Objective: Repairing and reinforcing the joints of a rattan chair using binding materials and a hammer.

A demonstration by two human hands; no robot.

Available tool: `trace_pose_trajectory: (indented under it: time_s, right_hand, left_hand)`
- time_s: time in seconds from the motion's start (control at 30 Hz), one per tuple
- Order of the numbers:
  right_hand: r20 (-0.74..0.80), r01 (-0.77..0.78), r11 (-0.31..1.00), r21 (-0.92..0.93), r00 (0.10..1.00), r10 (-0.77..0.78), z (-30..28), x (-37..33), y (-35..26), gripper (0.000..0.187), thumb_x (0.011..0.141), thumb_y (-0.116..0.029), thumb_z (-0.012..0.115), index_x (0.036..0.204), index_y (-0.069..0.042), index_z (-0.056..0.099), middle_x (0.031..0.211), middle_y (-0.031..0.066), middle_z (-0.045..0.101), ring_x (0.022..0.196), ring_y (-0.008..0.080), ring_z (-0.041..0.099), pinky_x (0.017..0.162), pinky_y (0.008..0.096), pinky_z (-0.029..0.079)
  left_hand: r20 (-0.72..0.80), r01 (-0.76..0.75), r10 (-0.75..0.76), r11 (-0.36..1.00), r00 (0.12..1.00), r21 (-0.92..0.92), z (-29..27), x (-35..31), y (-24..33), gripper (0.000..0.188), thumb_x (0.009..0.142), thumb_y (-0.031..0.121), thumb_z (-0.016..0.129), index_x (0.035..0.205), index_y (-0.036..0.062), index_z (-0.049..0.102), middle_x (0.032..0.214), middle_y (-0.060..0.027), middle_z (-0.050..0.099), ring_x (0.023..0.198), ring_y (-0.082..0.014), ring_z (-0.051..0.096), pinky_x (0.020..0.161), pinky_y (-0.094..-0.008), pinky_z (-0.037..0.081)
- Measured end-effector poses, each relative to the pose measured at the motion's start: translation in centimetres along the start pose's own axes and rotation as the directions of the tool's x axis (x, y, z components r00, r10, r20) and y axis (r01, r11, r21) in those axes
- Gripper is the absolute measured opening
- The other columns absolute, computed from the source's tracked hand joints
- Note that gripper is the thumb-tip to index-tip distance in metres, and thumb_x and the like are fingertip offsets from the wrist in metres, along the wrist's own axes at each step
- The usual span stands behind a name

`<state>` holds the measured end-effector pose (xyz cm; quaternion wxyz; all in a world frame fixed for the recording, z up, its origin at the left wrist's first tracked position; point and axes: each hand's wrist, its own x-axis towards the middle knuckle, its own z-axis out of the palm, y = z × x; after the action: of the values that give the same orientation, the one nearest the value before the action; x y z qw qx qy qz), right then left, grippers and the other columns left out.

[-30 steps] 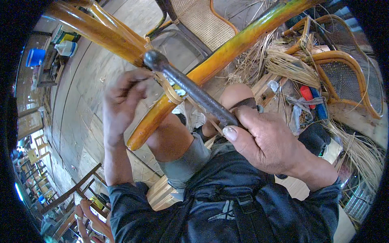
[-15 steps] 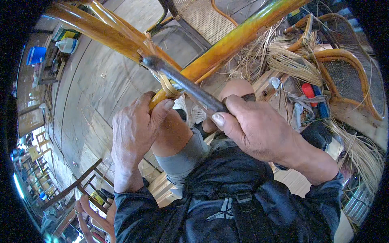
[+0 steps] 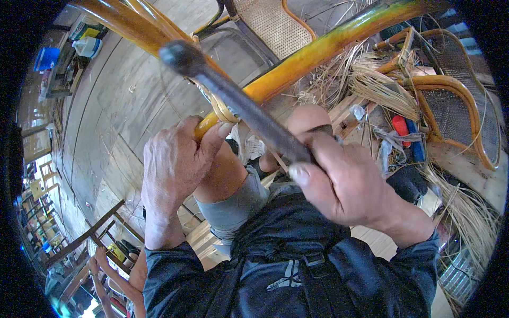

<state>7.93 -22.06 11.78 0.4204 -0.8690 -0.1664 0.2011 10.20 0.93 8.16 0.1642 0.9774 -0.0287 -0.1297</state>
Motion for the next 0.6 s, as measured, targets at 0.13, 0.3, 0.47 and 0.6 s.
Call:
trace_pose_trajectory:
  time_s: [0.13,0.3,0.47,0.6]
  right_hand:
    - [0.155,-0.123,0.978,-0.170,0.976,0.150,0.2,1.5,0.4,0.019,0.089,-0.018,0.048,0.084,0.000,0.047,0.063,0.0185,0.054,0.056,0.0366,0.056,0.052,0.0432,0.043]
    - [0.054,-0.028,0.996,-0.086,0.998,0.033,0.3,1.1,0.5,0.018,0.089,-0.018,0.048,0.084,-0.001,0.048,0.061,0.0180,0.053,0.057,0.0367,0.056,0.053,0.0433,0.043]
    - [-0.006,0.036,0.998,0.057,0.999,-0.036,1.0,-0.3,0.1,0.023,0.090,-0.020,0.046,0.090,0.002,0.053,0.061,0.0096,0.048,0.052,0.0196,0.051,0.051,0.0336,0.040]
    - [0.107,-0.092,0.996,0.013,0.990,0.090,1.1,1.2,0.6,0.019,0.090,-0.016,0.047,0.085,0.001,0.046,0.068,0.0181,0.053,0.062,0.0364,0.056,0.057,0.0411,0.044]
  left_hand:
    - [0.007,0.018,-0.018,0.999,1.000,0.029,-0.2,0.2,0.2,0.056,0.081,0.055,0.054,0.072,-0.0007,0.060,0.064,-0.0192,0.061,0.059,-0.0335,0.063,0.052,-0.0415,0.049]
    - [0.008,0.024,-0.025,0.999,1.000,0.045,-0.1,0.0,0.1,0.058,0.081,0.056,0.053,0.072,-0.0009,0.060,0.065,-0.0203,0.061,0.060,-0.0335,0.063,0.051,-0.0417,0.050]
    - [-0.017,-0.011,0.011,0.999,1.000,0.034,0.1,0.0,-0.1,0.058,0.080,0.056,0.053,0.071,-0.0009,0.060,0.065,-0.0207,0.061,0.059,-0.0341,0.063,0.051,-0.0420,0.050]
    - [-0.018,-0.002,0.002,1.000,1.000,0.030,0.1,0.2,0.0,0.059,0.080,0.057,0.052,0.070,-0.0006,0.060,0.065,-0.0209,0.061,0.059,-0.0348,0.063,0.051,-0.0421,0.050]
